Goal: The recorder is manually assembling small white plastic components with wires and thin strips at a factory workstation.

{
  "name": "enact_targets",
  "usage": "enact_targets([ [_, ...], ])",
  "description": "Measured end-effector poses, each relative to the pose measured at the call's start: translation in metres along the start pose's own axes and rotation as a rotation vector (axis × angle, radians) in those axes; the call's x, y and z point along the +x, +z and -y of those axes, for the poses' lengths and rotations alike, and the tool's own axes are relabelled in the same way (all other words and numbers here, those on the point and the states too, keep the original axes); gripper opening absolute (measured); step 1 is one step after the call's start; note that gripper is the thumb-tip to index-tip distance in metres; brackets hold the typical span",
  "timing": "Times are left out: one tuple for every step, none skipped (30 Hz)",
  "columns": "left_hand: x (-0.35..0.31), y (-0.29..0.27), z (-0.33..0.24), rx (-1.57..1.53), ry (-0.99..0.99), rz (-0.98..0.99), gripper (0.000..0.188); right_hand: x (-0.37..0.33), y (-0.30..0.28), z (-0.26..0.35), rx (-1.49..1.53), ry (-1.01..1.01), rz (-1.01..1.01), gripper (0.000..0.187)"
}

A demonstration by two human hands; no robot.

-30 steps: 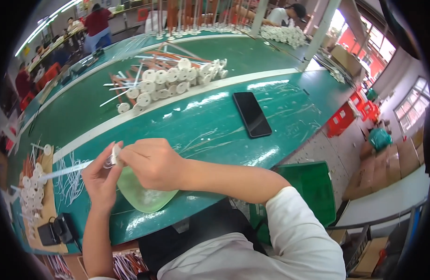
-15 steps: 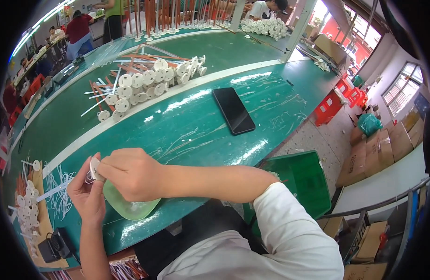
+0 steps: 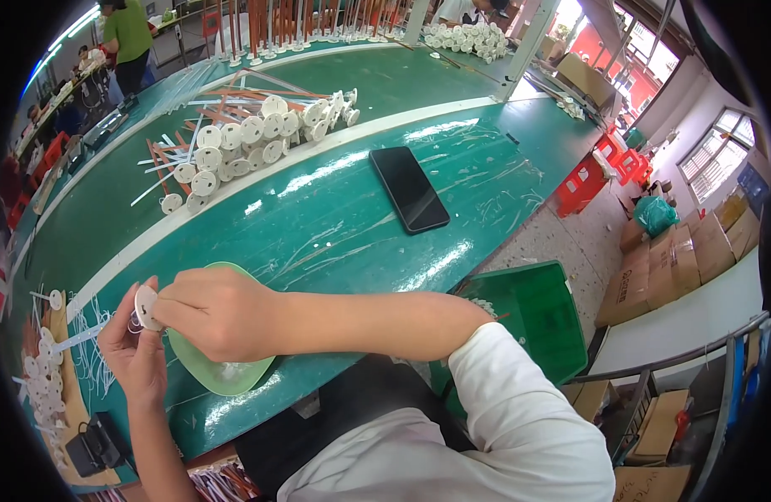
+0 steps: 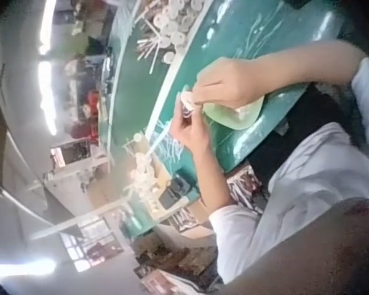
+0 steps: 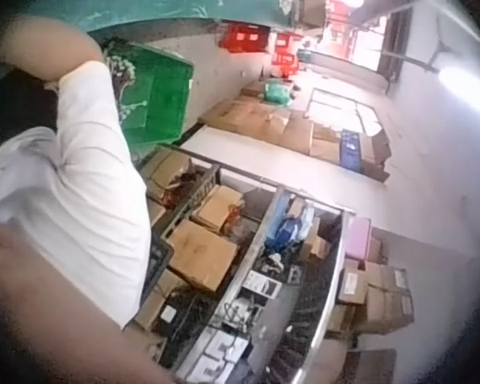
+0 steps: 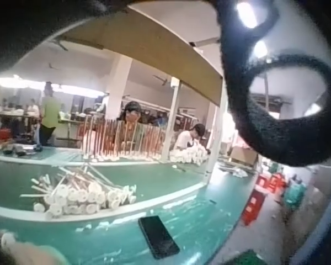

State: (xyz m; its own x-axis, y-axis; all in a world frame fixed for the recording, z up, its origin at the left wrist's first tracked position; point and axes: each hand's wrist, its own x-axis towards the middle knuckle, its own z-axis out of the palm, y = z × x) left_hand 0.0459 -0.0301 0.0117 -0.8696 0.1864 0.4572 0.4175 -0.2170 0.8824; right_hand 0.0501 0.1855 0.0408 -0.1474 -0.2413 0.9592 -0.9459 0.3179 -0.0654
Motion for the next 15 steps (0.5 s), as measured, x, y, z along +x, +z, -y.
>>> enact_targets([
  [0.001,0.001,0.001,0.002,-0.016,0.004,0.050,-0.001,0.000,-0.001,0.008,-0.001,0.009,0.035],
  [0.001,0.001,0.002,0.004,-0.031,0.009,0.049,-0.002,-0.001,-0.002,0.016,-0.002,0.017,0.034],
  [0.002,0.002,0.002,0.002,-0.035,0.012,0.049,-0.003,-0.003,-0.003,0.013,0.003,0.018,0.034],
  [0.001,0.001,0.002,0.079,-0.025,0.038,0.049,-0.002,-0.005,-0.001,-0.007,0.013,0.027,0.035],
  [0.001,0.001,0.001,0.156,-0.014,0.065,0.049,-0.002,-0.006,0.001,-0.027,0.021,0.036,0.035],
  [0.001,0.001,0.001,0.159,-0.015,0.062,0.049,-0.002,-0.005,0.001,-0.023,0.021,0.035,0.035],
  [0.000,0.001,0.000,0.193,-0.008,0.059,0.049,-0.002,-0.003,0.002,-0.030,0.025,0.043,0.034],
  [-0.003,0.000,-0.003,0.230,0.001,0.053,0.049,-0.002,0.000,0.003,-0.033,0.027,0.051,0.033],
  [-0.002,0.001,-0.009,0.244,0.002,0.040,0.049,0.000,0.003,0.003,-0.016,0.020,0.046,0.033],
  [-0.002,0.001,-0.017,0.347,-0.014,0.036,0.048,0.000,0.008,0.003,-0.020,0.044,0.052,0.031],
  [-0.001,0.005,-0.025,0.454,-0.037,0.026,0.047,-0.001,0.012,0.002,-0.016,0.068,0.060,0.029],
  [0.009,0.019,-0.017,0.430,-0.023,0.055,0.044,-0.010,0.008,-0.007,-0.047,0.101,0.058,0.028],
  [0.012,0.026,-0.027,0.462,-0.036,0.061,0.044,-0.011,0.010,-0.012,-0.023,0.124,0.031,0.026],
  [0.016,0.026,-0.028,0.489,-0.054,0.066,0.044,-0.009,0.004,-0.015,-0.043,0.112,0.110,0.023],
  [0.018,0.023,-0.031,0.394,-0.062,0.072,0.041,-0.008,0.001,-0.019,-0.076,0.076,0.128,0.022],
])
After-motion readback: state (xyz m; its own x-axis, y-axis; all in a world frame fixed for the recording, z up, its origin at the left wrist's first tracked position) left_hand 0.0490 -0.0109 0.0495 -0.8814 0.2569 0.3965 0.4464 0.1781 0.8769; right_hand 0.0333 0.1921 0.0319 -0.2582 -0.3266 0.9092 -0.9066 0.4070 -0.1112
